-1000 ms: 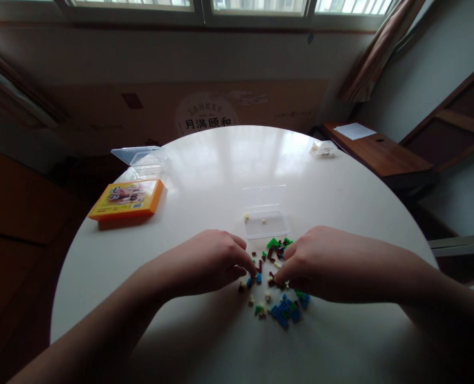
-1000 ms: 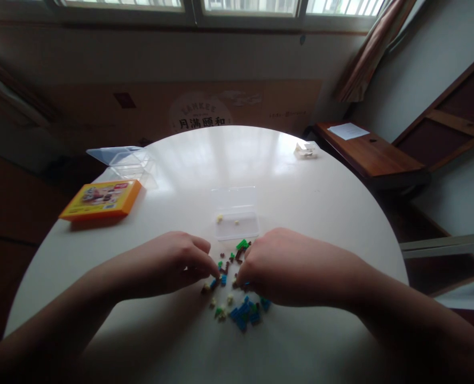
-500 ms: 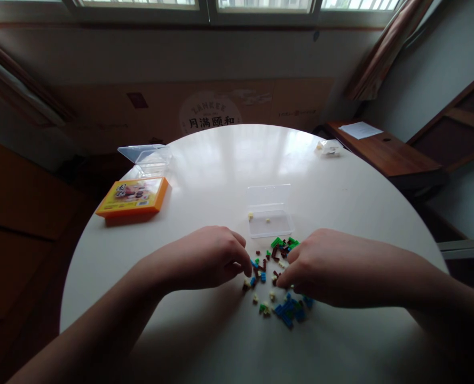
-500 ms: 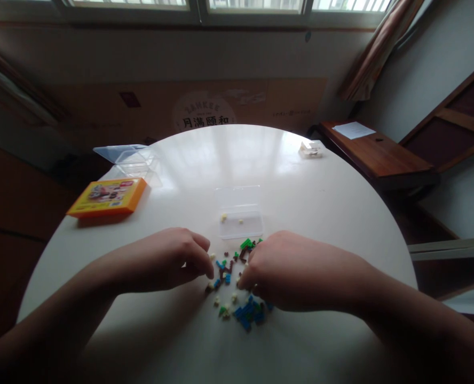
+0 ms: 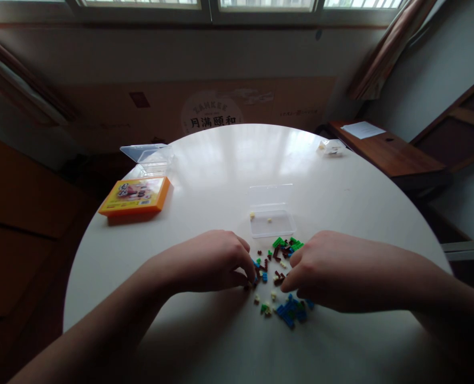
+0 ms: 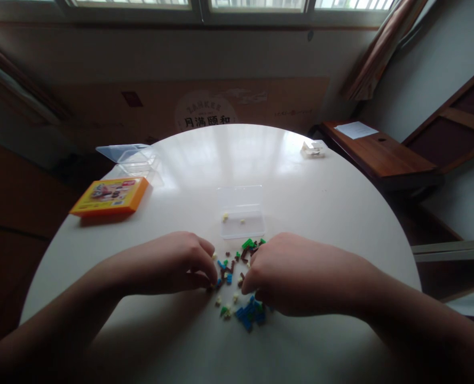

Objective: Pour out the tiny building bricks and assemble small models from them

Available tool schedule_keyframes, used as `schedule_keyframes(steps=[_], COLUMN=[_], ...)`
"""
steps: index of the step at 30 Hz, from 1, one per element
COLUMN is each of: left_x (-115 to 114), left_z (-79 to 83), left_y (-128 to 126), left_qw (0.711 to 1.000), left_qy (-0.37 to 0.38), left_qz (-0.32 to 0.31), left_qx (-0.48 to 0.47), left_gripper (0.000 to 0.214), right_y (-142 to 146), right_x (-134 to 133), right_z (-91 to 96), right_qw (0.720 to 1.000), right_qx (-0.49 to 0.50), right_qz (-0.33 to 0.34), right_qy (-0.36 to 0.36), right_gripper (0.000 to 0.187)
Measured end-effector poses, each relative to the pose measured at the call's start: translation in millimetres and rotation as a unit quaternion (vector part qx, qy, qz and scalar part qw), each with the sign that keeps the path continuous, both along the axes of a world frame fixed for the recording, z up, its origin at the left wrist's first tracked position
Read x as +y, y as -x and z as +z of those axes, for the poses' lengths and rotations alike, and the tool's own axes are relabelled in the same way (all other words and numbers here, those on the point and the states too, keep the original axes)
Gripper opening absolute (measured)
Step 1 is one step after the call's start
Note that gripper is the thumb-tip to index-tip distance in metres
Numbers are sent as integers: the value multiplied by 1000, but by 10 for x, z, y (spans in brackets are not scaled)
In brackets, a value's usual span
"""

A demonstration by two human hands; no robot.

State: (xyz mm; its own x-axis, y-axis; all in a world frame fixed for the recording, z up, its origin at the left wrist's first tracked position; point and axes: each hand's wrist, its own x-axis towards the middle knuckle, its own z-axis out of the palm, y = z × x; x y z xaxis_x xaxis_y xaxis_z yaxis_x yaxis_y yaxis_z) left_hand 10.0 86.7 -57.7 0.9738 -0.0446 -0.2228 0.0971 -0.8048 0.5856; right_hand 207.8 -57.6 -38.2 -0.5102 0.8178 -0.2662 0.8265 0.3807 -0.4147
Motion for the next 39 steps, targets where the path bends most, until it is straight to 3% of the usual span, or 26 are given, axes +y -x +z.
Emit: schedule_keyframes(steps=[15,23,34,39], left_x=[-52,63,235,283], left_z=[-29,10,37,-20], left_y=[-29,25,81,89], left_qw=[999,999,991,988], left_qy=[-47,-41,-23,-23], left_qz=[-4,24,71,93], left_qx=[-2,-20,114,117], left_gripper=[14,11,14,13], right_y=[-24,-110,-122,-137], right_x=[-15,-8,-2,2], right_z=[18,22,-15,-12], right_qw=[1000,999,999,999], right_qx=[8,-6,-33,-37], right_qz=[-25,-32,-18,-23], right_qy=[17,-16,-19,-17], right_gripper=[18,23,18,18])
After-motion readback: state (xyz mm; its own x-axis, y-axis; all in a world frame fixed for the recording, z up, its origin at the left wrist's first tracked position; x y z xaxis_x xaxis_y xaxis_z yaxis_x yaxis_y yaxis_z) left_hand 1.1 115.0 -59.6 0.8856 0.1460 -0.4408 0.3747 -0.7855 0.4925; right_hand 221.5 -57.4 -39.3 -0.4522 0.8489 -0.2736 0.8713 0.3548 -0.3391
